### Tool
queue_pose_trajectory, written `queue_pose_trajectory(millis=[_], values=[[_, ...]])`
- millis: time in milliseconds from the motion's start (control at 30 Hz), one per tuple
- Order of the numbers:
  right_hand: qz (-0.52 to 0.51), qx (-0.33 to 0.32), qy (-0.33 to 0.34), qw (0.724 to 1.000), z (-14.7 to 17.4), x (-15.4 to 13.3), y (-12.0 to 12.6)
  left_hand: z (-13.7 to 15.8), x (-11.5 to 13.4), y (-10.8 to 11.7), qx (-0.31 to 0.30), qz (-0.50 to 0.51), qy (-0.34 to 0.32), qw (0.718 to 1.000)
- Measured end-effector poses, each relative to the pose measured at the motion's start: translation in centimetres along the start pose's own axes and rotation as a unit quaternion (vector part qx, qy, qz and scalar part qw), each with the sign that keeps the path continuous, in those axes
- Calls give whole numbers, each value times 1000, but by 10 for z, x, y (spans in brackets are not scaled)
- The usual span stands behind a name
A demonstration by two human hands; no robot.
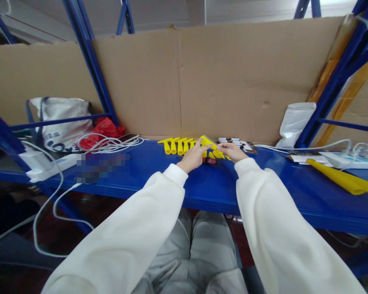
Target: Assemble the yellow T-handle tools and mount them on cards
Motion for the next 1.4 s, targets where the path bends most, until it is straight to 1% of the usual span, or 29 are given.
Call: queue_pose_trajectory(millis=[67, 100, 167, 200, 267, 367, 433, 500, 633, 800, 867, 967, 1167, 1400], values=[[8, -3, 8, 1000, -2, 0, 4, 0, -3, 1, 8, 27, 9, 1000], [24, 6, 16, 1000, -4, 0, 9, -1, -4, 1, 12, 38, 12, 999], [88, 53, 29, 994, -7, 1, 22, -3, -7, 1, 20, 60, 14, 998], [137, 83, 30, 987, -8, 2, 30, -5, -8, 1, 26, 71, 11, 997], [250, 139, 5, 958, -9, 8, 45, -9, -12, 1, 43, 95, 4, 995], [384, 189, -69, 901, -3, 20, 64, -15, -16, 0, 70, 131, -14, 989], [428, 202, -104, 875, 2, 24, 71, -18, -16, -3, 75, 148, -36, 985], [450, 200, -119, 862, 6, 26, 74, -19, -14, -7, 68, 164, -61, 982], [471, 195, -139, 849, 10, 28, 77, -22, -12, -12, 59, 188, -92, 976], [495, 205, -163, 829, 16, 27, 80, -25, -18, -14, 78, 207, -106, 969], [498, 205, -174, 824, 18, 29, 79, -26, -19, -15, 84, 209, -116, 967], [494, 200, -183, 826, 18, 31, 78, -27, -19, -16, 87, 210, -125, 966], [488, 197, -164, 834, 15, 33, 78, -26, -18, -16, 83, 221, -118, 965], [492, 215, -170, 826, 16, 34, 81, -23, -15, -12, 86, 246, -114, 959]])
Point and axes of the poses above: each hand's wrist, its own z-axis away from the middle knuckle, its own y-axis out of the back of the hand, x = y × z, the point moved 9 cm from there along -z, towards the middle knuckle, and after that the axes turned 5 degrees about -y, right-handed, at the moved point
